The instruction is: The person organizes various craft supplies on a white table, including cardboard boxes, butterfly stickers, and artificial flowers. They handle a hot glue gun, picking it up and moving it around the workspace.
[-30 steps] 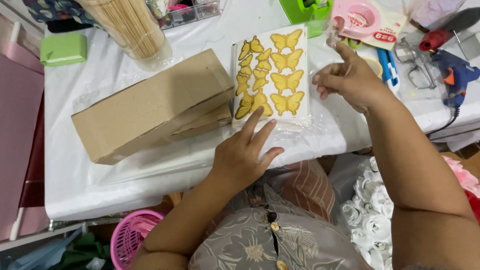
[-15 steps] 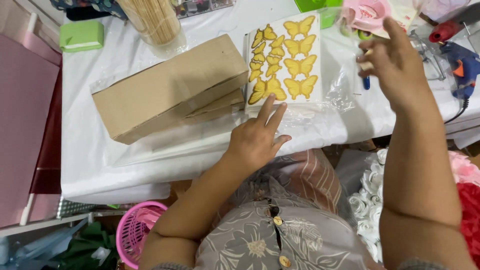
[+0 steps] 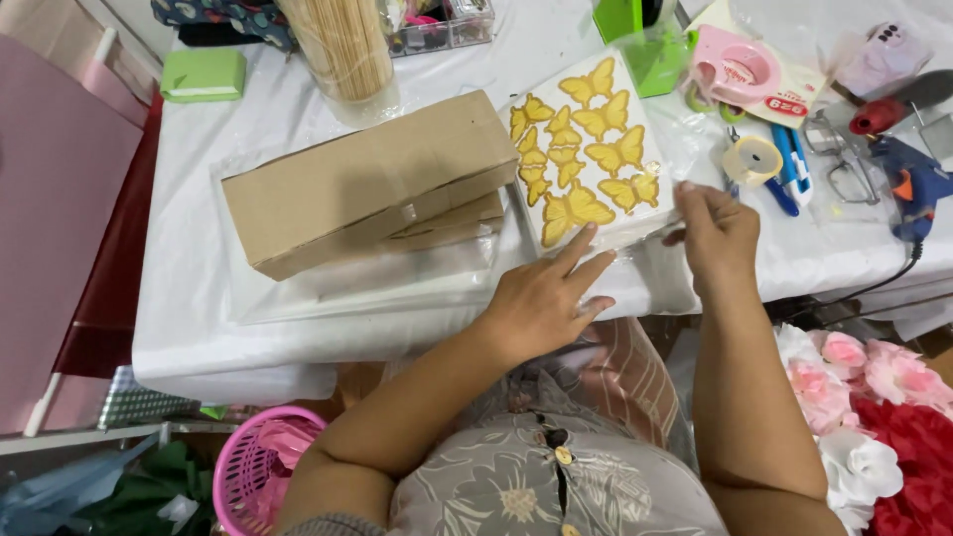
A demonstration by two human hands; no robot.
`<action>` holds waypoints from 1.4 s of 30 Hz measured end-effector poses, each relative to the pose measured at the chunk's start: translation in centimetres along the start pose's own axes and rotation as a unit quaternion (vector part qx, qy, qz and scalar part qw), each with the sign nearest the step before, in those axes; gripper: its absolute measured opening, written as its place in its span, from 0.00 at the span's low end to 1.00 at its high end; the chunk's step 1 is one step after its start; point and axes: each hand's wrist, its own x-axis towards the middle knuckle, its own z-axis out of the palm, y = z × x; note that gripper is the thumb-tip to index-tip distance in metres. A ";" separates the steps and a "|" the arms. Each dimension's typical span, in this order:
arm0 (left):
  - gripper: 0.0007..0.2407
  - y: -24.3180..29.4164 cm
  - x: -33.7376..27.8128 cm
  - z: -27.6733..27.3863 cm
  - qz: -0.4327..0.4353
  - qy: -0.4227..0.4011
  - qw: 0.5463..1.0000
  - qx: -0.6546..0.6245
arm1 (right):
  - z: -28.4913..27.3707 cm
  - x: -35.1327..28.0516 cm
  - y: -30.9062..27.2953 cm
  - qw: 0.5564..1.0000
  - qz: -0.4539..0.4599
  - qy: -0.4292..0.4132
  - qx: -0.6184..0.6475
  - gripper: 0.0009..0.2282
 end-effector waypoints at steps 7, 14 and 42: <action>0.20 -3.0 0.1 -6.8 -0.005 0.120 0.988 -0.093 | -3.6 2.8 -6.9 0.973 -0.228 -0.018 -0.024 0.09; 0.29 -3.6 2.2 -9.6 -0.138 0.134 0.946 -0.260 | -9.7 3.8 -8.9 0.893 -0.425 -0.090 -0.116 0.13; 0.03 -4.2 -7.1 -5.4 0.089 0.084 0.956 -0.268 | -8.1 -15.4 2.0 0.918 -0.378 -0.116 -0.038 0.17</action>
